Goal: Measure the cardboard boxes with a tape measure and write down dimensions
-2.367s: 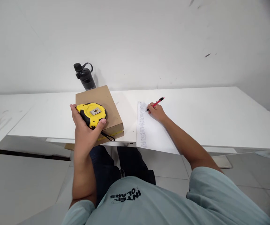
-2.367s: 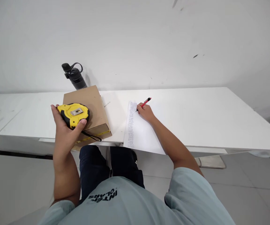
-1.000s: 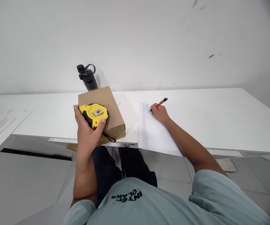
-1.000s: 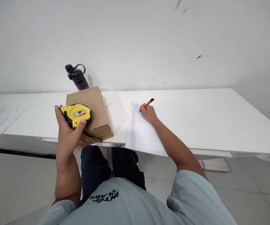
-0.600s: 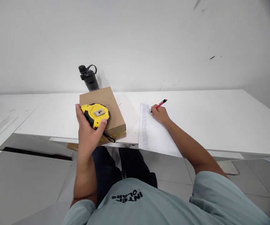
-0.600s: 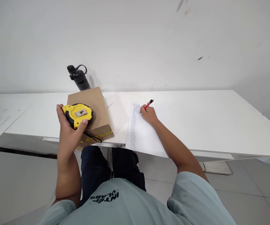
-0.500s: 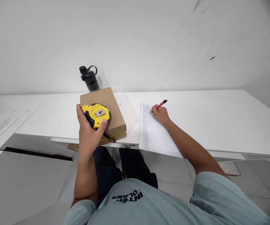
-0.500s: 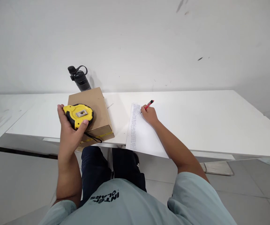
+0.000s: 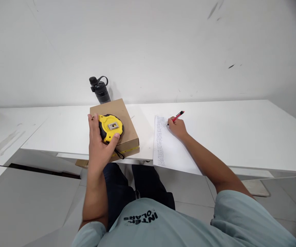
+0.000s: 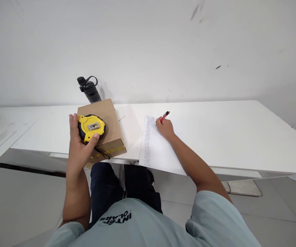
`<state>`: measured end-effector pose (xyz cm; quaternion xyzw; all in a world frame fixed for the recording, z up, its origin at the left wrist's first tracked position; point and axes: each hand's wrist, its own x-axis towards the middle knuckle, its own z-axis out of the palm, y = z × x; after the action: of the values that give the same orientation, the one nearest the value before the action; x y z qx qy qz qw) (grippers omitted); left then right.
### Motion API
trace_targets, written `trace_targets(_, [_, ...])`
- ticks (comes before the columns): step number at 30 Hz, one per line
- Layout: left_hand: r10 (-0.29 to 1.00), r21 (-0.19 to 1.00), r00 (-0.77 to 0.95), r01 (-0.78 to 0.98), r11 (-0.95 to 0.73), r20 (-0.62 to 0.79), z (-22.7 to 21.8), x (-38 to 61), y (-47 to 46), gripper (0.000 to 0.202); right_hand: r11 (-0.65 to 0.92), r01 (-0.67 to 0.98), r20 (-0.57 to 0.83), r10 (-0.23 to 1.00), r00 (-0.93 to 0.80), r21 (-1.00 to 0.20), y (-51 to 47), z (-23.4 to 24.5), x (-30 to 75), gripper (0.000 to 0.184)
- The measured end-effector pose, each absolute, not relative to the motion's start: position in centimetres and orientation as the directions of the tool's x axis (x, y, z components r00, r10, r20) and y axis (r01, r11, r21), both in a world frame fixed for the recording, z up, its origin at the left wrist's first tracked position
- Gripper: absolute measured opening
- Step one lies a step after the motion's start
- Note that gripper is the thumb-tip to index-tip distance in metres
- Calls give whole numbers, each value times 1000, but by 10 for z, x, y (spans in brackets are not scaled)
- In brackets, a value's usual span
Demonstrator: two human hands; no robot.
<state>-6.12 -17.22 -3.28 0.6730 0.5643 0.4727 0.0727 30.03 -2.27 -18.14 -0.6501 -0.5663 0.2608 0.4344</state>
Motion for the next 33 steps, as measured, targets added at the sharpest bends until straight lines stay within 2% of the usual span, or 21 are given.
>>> trace_targets(12, [822, 704, -72, 562, -435, 565, -33, -57, -173, 122, 5, 477, 120, 970, 211, -879, -21, -182, 301, 34])
trace_targets(18, [791, 683, -40, 532, -500, 611, -34, -55, -172, 112, -14, 483, 111, 967, 230, -875, -21, -180, 301, 30])
trace_targets(23, [812, 695, -93, 578, -426, 576, -39, -59, -172, 116, -16, 504, 117, 966, 232, -864, -22, -180, 301, 33])
trace_targets(26, [834, 734, -128, 558, -387, 537, -40, -60, -172, 111, 2, 519, 137, 966, 220, -855, -24, -180, 301, 34])
trace_targets(33, [810, 697, -44, 537, -474, 585, -34, -57, -174, 111, 5, 538, 155, 960, 234, -843, -24, -179, 301, 32])
